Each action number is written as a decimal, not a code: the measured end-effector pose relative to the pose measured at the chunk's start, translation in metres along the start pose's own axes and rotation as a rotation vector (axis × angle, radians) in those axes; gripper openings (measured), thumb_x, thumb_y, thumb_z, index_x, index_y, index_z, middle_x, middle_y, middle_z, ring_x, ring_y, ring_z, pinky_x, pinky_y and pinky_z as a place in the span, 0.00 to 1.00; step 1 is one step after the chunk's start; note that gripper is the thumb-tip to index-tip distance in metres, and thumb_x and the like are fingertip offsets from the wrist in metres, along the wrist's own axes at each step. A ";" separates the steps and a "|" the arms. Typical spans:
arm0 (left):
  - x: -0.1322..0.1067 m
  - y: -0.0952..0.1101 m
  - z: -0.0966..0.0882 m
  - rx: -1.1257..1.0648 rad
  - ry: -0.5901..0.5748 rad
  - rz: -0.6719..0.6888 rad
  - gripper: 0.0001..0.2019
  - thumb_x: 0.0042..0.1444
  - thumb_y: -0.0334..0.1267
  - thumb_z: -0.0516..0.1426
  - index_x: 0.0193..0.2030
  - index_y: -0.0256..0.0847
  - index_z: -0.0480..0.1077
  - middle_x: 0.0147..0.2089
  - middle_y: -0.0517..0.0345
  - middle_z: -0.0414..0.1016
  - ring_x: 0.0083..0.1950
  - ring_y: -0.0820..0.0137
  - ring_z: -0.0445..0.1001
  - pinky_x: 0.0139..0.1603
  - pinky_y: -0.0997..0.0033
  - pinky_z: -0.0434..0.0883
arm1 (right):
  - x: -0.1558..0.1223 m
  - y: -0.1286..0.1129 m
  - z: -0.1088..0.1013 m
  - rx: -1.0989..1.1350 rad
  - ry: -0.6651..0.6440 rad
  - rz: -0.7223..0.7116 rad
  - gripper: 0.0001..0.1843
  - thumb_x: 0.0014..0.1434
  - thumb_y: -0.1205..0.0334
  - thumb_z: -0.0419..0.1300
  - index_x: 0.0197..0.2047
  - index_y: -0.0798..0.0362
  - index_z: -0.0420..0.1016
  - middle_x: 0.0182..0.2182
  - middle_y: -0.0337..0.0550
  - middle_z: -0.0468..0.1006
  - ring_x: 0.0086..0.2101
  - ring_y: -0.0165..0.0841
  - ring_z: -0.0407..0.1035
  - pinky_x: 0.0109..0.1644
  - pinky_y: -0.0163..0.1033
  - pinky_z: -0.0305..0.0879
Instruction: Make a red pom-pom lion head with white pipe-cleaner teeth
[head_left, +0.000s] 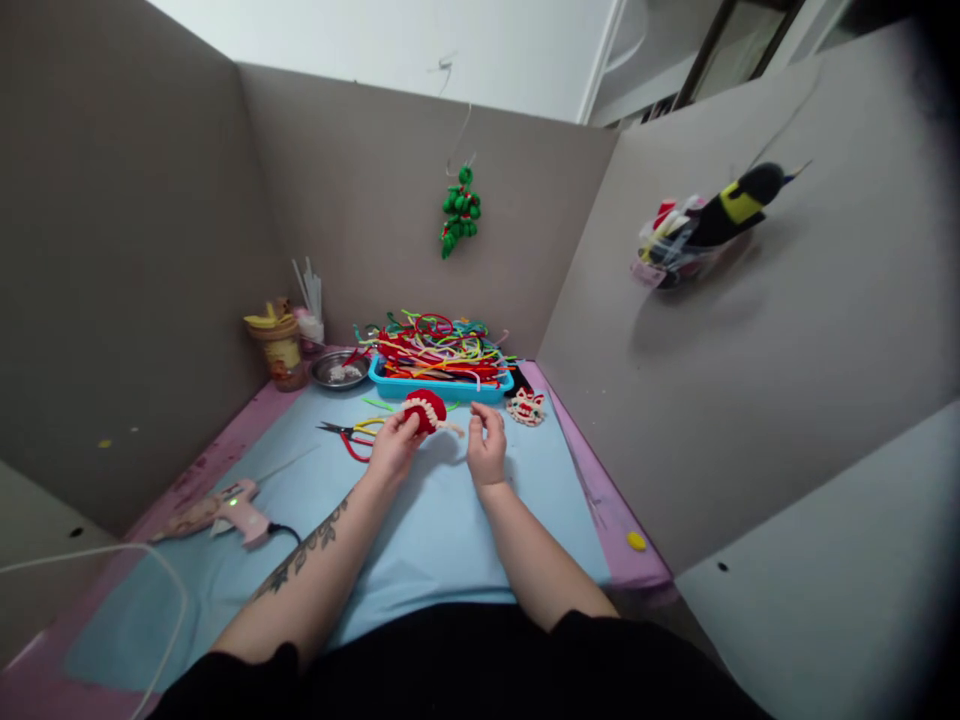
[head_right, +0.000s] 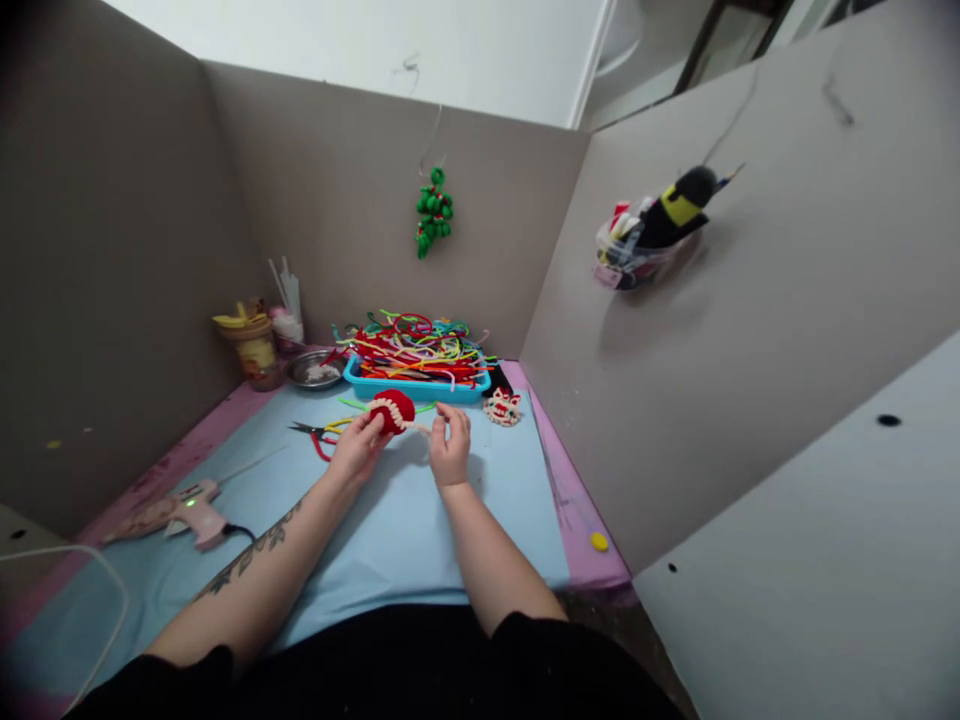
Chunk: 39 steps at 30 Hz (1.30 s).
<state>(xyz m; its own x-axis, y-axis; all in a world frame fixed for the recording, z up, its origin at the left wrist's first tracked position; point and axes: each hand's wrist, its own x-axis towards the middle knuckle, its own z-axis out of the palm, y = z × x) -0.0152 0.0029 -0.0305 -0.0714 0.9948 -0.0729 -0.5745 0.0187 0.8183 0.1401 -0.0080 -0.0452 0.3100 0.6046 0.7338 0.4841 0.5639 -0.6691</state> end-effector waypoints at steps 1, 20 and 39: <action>0.003 0.004 -0.001 -0.116 0.031 -0.070 0.06 0.50 0.29 0.62 0.36 0.37 0.71 0.36 0.56 0.77 0.37 0.72 0.76 0.39 0.73 0.73 | 0.001 0.002 0.000 0.003 -0.017 0.020 0.13 0.62 0.60 0.50 0.44 0.52 0.74 0.38 0.47 0.75 0.41 0.37 0.68 0.49 0.44 0.63; 0.001 0.009 -0.004 -0.138 -0.082 -0.397 0.09 0.57 0.28 0.57 0.44 0.40 0.70 0.43 0.53 0.77 0.40 0.69 0.76 0.47 0.58 0.74 | -0.001 0.008 0.014 0.097 -0.150 0.223 0.11 0.57 0.56 0.58 0.41 0.53 0.73 0.35 0.43 0.77 0.32 0.31 0.70 0.39 0.38 0.69; -0.009 0.005 0.006 -0.196 -0.272 -0.148 0.19 0.48 0.23 0.61 0.48 0.38 0.70 0.49 0.52 0.76 0.47 0.71 0.76 0.50 0.73 0.72 | 0.010 0.011 0.011 1.018 -0.401 1.057 0.14 0.52 0.59 0.63 0.42 0.51 0.70 0.34 0.41 0.79 0.33 0.32 0.74 0.33 0.35 0.68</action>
<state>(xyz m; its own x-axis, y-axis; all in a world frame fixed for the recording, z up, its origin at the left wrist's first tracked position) -0.0125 -0.0050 -0.0223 0.2288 0.9734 -0.0065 -0.7097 0.1714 0.6833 0.1395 0.0106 -0.0469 -0.1752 0.9807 -0.0871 -0.6156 -0.1782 -0.7677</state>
